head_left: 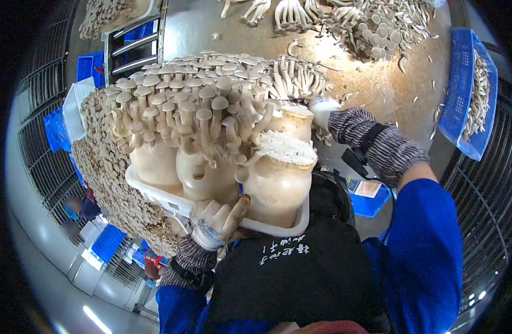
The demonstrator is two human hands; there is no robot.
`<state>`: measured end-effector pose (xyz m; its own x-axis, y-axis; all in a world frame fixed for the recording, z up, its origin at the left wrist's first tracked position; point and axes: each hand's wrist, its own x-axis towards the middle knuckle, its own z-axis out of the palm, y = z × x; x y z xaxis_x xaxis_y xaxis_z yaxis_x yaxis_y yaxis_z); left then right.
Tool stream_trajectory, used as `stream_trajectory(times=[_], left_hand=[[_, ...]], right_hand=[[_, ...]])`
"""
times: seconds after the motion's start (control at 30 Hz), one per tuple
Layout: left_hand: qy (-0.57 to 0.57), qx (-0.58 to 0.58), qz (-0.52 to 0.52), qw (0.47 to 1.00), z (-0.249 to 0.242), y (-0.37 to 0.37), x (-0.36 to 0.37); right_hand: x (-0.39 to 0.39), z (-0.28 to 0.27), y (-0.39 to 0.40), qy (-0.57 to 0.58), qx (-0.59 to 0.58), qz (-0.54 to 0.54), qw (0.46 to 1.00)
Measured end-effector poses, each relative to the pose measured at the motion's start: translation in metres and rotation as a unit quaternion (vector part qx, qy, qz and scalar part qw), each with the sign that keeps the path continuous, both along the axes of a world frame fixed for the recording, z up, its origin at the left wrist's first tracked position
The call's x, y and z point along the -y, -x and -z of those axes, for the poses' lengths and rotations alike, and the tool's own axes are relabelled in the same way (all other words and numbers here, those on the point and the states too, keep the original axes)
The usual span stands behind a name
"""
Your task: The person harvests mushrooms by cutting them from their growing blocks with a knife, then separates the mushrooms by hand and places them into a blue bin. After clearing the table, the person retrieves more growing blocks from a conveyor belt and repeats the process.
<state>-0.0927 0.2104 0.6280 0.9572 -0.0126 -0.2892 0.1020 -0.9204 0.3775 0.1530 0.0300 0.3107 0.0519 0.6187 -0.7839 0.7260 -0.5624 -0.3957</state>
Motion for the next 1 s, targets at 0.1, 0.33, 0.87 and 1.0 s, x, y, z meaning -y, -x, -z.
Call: stream_trajectory(times=[0.1, 0.33, 0.87, 1.0], left_hand=[[0.015, -0.013, 0.002, 1.0, 0.001, 0.005, 0.002], [-0.001, 0.029, -0.004, 1.0, 0.009, 0.015, 0.004], [-0.081, 0.259, -0.294, 0.916, 0.038, 0.025, -0.012], [-0.09, 0.219, -0.382, 0.893, 0.04, 0.003, -0.068]], right_hand=[[0.013, 0.02, 0.011, 0.008, 0.011, -0.007, 1.0], [0.026, 0.015, -0.06, -0.07, 0.107, 0.021, 0.992], [0.082, -0.205, -0.041, -0.112, 0.134, 0.047, 0.984], [0.035, -0.262, -0.081, -0.284, 0.06, 0.071, 0.954]])
